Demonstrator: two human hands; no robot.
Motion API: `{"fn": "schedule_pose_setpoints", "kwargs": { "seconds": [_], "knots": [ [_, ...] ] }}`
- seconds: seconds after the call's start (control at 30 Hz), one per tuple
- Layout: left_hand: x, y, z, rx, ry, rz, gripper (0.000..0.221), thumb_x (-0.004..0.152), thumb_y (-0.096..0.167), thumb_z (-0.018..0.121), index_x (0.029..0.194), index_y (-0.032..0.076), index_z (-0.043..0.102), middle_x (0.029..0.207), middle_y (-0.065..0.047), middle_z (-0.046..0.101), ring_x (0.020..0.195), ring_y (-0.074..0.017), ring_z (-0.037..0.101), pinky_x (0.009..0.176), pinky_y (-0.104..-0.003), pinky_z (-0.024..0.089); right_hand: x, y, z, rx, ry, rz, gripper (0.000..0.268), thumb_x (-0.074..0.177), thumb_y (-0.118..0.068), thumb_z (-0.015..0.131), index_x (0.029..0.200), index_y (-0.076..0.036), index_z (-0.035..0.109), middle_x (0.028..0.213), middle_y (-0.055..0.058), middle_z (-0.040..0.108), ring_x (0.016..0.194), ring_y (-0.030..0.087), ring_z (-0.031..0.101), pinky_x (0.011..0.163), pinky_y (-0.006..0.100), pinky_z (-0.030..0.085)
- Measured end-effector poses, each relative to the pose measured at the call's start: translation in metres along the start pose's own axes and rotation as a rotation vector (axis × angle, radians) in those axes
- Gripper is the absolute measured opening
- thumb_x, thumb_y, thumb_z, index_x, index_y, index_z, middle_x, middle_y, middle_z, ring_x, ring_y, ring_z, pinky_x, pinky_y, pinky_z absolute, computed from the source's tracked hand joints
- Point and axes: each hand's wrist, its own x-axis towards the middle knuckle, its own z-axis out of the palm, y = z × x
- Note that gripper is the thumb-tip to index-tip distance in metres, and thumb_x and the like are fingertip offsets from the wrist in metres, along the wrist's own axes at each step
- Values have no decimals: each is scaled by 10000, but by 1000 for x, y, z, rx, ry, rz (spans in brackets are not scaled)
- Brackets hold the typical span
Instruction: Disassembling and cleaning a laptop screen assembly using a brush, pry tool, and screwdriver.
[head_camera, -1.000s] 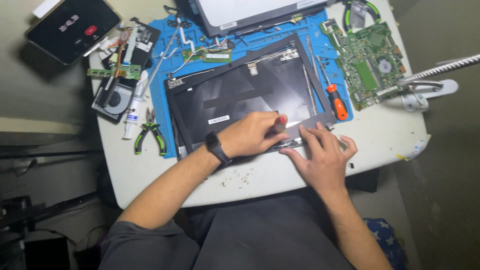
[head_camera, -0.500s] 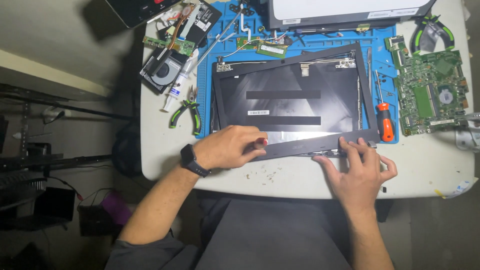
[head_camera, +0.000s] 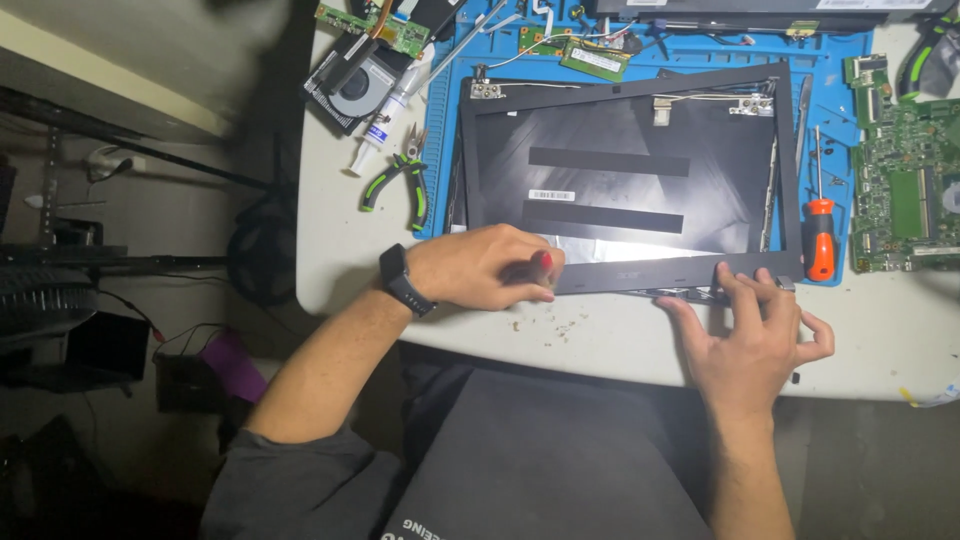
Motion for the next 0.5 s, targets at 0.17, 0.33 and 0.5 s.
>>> {"fn": "schedule_pose_setpoints", "kwargs": {
  "seconds": [0.17,0.33,0.5],
  "knots": [
    [-27,9,-23,161,154,-151,248,991,312,622,865,98,625,834,-25,674,747,-235,663,668,-384,496,-5,6,6,-4,9,-19,650,896,-746,804,1221,-183,824,1101,26,685,1222,196,759,1106,391,219],
    [-43,16,-17,2,171,-329,260,985,353,594,848,142,657,819,21,705,754,-184,652,715,-342,519,-5,9,9,-36,32,-45,664,906,-774,798,1206,-183,835,1072,29,692,1219,187,772,1111,375,231],
    [-67,-2,-7,137,413,-429,273,965,366,673,879,107,658,781,-12,685,703,-214,649,650,-339,490,-6,9,10,-37,48,-50,632,914,-764,815,1185,-193,835,1056,42,700,1216,169,767,1081,362,247]
  ]
}}
